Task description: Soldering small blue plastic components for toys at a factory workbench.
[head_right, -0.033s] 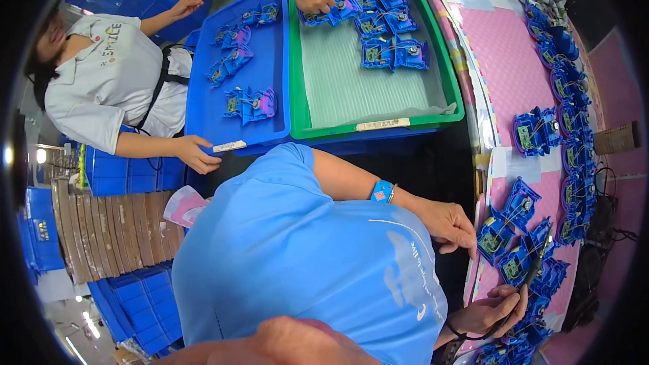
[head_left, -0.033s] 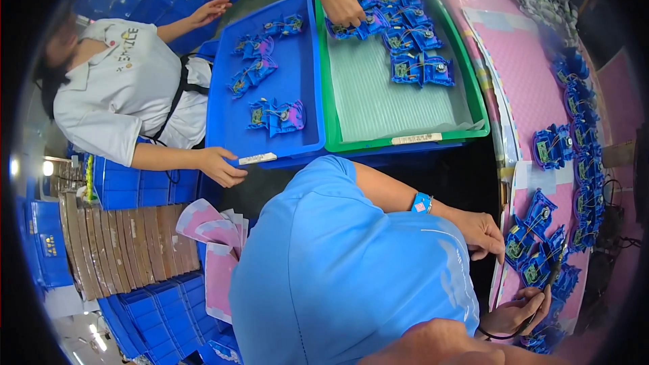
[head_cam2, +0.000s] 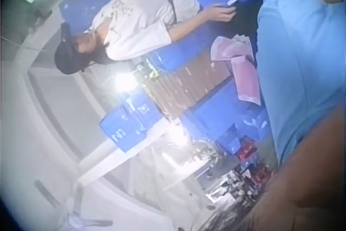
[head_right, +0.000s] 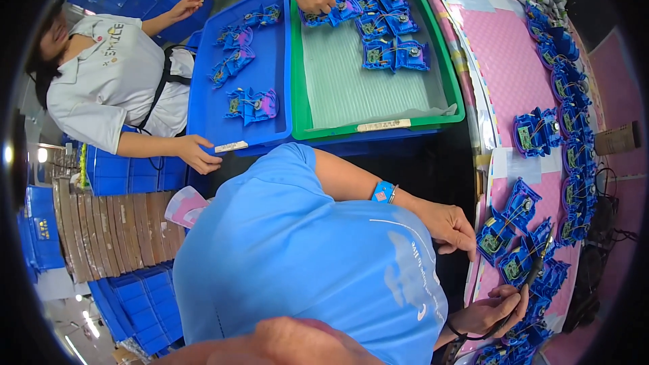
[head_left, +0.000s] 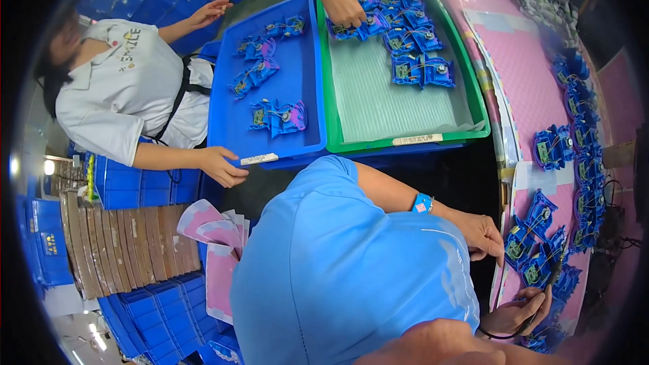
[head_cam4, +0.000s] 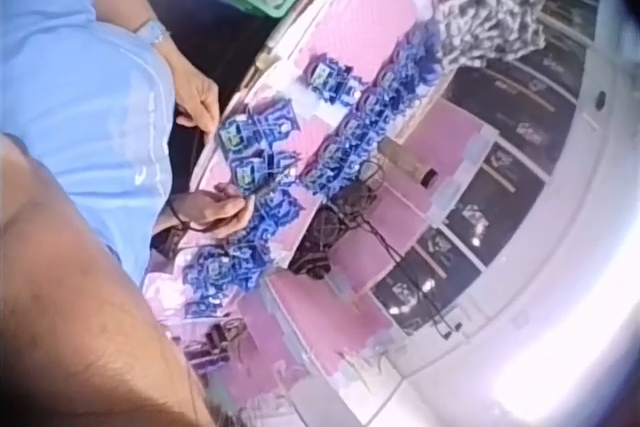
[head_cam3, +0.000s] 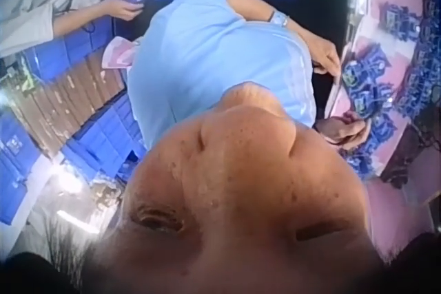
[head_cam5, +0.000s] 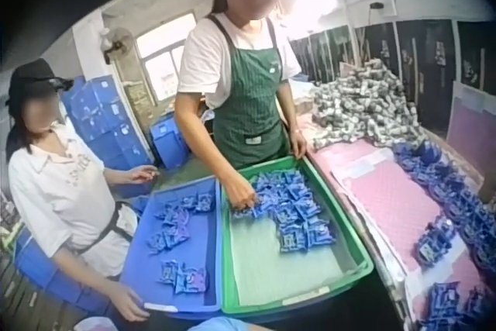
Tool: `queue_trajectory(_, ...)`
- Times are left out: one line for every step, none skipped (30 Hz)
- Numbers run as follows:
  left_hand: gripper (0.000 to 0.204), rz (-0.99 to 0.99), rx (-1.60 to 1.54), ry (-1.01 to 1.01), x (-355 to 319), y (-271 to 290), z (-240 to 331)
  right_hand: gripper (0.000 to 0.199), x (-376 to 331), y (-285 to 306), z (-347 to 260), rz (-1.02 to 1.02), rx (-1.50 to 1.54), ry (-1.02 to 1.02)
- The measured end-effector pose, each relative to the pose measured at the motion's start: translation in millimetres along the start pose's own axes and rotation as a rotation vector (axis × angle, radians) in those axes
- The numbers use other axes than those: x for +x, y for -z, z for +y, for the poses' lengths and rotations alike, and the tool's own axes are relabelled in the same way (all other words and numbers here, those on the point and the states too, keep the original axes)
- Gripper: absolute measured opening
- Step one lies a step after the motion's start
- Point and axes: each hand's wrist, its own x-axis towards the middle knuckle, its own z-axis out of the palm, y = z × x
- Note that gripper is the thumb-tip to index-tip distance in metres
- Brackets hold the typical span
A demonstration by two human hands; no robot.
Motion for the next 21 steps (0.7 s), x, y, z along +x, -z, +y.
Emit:
queue_trajectory(0.033, -0.023, 0.001, 0.008, 4, 2, -10, 0.028, -1, 1, 0, -0.011, 0.017, -0.013)
queue_trajectory(0.031, -0.044, 0.004, 0.015, 6, 4, -15, 0.028, -1, 0, 1, -0.007, 0.027, -0.016)
queue_trajectory(0.031, -0.038, 0.014, 0.018, 10, 5, -19, 0.028, 0, 0, 3, -0.016, 0.03, -0.013)
queue_trajectory(0.028, -0.043, 0.06, 0.027, 9, 6, -19, 0.028, -1, -3, 3, -0.025, 0.041, -0.011)
queue_trajectory(0.026, -0.045, 0.106, 0.035, 8, 6, -18, 0.028, -2, -2, 3, -0.022, 0.063, -0.014)
queue_trajectory(0.026, -0.032, 0.126, 0.039, 8, 3, -18, 0.028, -2, 2, 3, -0.038, 0.037, -0.037)
queue_trajectory(0.025, -0.022, 0.045, 0.061, 8, -2, -18, 0.028, -3, 3, 4, -0.055, 0.013, -0.058)
queue_trajectory(0.023, -0.01, -0.035, 0.08, 7, -4, -16, 0.028, -4, 2, 7, -0.055, 0.039, -0.059)
queue_trajectory(0.024, 0.003, -0.137, 0.152, 7, -3, -10, 0.028, -5, 0, 9, -0.087, 0.044, -0.041)
queue_trajectory(0.024, 0.017, -0.119, 0.151, 7, -7, -4, 0.028, -7, 0, 10, -0.117, 0.045, -0.022)
queue_trajectory(0.025, -0.026, -0.085, 0.128, 7, -12, 0, 0.028, -9, 1, 11, -0.115, 0.065, -0.019)
queue_trajectory(0.026, -0.073, -0.051, 0.106, 9, -18, 3, 0.027, -10, 3, 11, -0.166, 0.052, 0.025)
queue_trajectory(0.029, -0.147, 0.004, 0.088, 17, -25, 5, 0.026, -12, 8, 10, -0.212, 0.026, 0.07)
queue_trajectory(0.029, -0.158, 0.012, 0.091, 21, -29, 8, 0.025, -14, 13, 8, -0.253, -0.006, 0.114)
queue_trajectory(0.029, -0.158, 0.05, 0.093, 25, -33, 10, 0.023, -14, 18, 9, -0.31, -0.018, 0.149)
queue_trajectory(0.029, -0.182, 0.079, 0.101, 34, -39, 10, 0.021, -16, 18, 3, -0.314, 0.042, 0.206)
queue_trajectory(0.027, -0.145, 0.136, 0.112, 37, -46, 19, 0.02, -16, 21, -4, -0.366, 0.02, 0.232)
queue_trajectory(0.027, -0.124, 0.193, 0.094, 41, -43, 16, 0.02, -16, 22, -10, -0.411, -0.013, 0.249)
queue_trajectory(0.026, -0.123, 0.191, 0.039, 42, -43, 14, 0.017, -17, 22, -10, -0.406, 0.03, 0.294)
queue_trajectory(0.025, -0.146, 0.175, 0.05, 39, -45, 24, 0.015, -18, 20, -5, -0.388, 0.056, 0.335)
queue_trajectory(0.022, -0.095, 0.136, 0.122, 31, -48, 33, 0.014, -17, 20, -6, -0.398, 0.026, 0.346)
